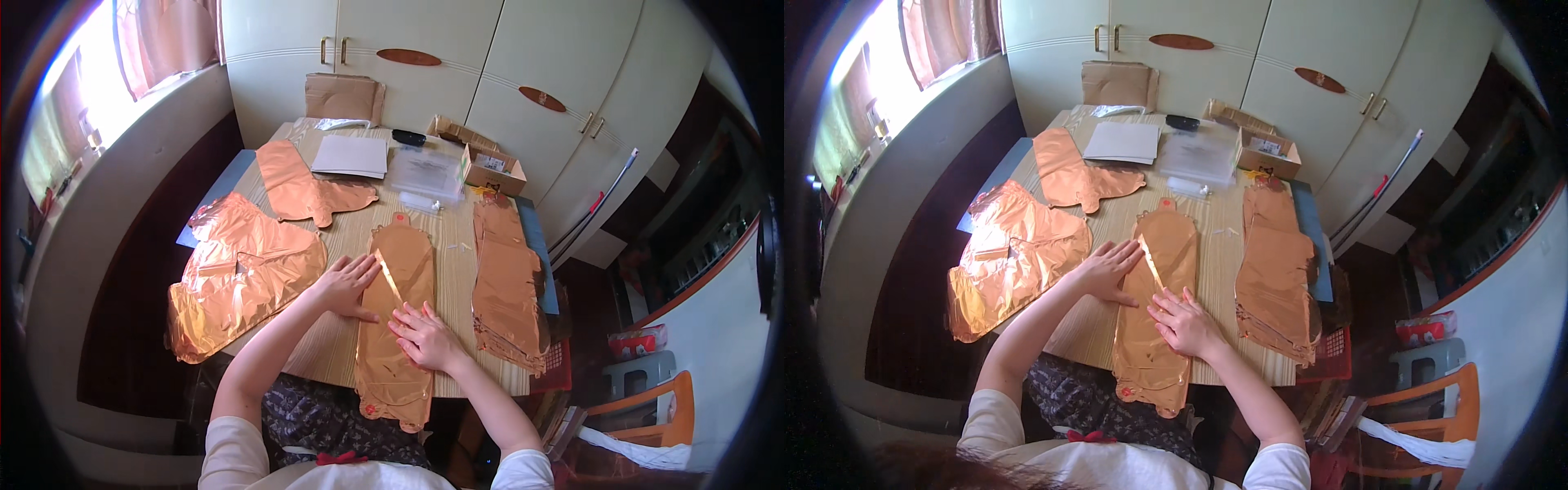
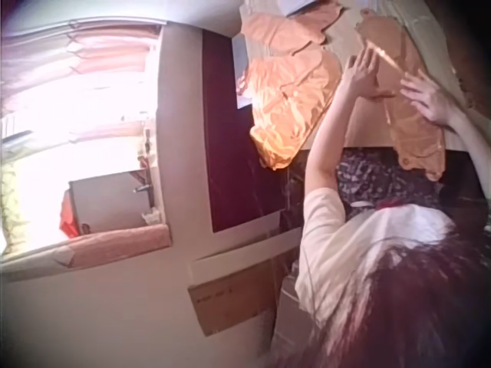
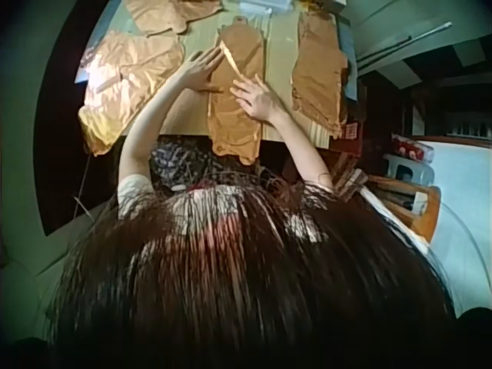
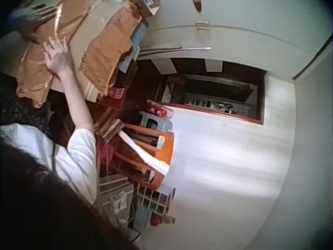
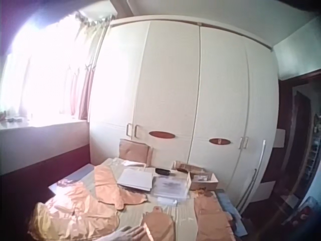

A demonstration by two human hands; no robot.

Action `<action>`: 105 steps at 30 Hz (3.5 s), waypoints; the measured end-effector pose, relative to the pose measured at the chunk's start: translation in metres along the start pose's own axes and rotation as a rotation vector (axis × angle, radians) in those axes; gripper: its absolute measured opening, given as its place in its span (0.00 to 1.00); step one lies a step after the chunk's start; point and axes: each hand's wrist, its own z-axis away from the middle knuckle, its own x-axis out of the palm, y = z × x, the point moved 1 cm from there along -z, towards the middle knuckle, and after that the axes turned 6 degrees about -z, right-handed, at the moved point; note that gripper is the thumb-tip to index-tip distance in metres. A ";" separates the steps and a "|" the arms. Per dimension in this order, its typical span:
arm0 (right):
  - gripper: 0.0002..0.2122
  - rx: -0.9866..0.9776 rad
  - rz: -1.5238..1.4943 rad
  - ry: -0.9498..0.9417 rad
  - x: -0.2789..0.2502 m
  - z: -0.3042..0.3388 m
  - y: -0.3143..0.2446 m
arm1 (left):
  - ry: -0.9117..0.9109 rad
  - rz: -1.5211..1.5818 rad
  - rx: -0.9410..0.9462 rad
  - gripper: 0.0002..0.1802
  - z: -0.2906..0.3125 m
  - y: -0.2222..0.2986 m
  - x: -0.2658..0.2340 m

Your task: Packaging a foil balloon into a plastic sleeve and folding other foil balloons.

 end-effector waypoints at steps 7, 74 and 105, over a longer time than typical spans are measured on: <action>0.17 0.006 0.000 0.006 0.001 0.001 0.000 | -0.080 -0.010 -0.092 0.68 -0.024 -0.020 -0.002; 0.07 0.374 -0.204 0.244 -0.040 0.091 -0.082 | 0.144 -0.008 -0.068 0.54 -0.005 0.016 0.010; 0.19 -0.178 0.004 -0.115 -0.003 -0.014 0.000 | -0.064 0.001 -0.292 0.54 -0.044 -0.035 0.003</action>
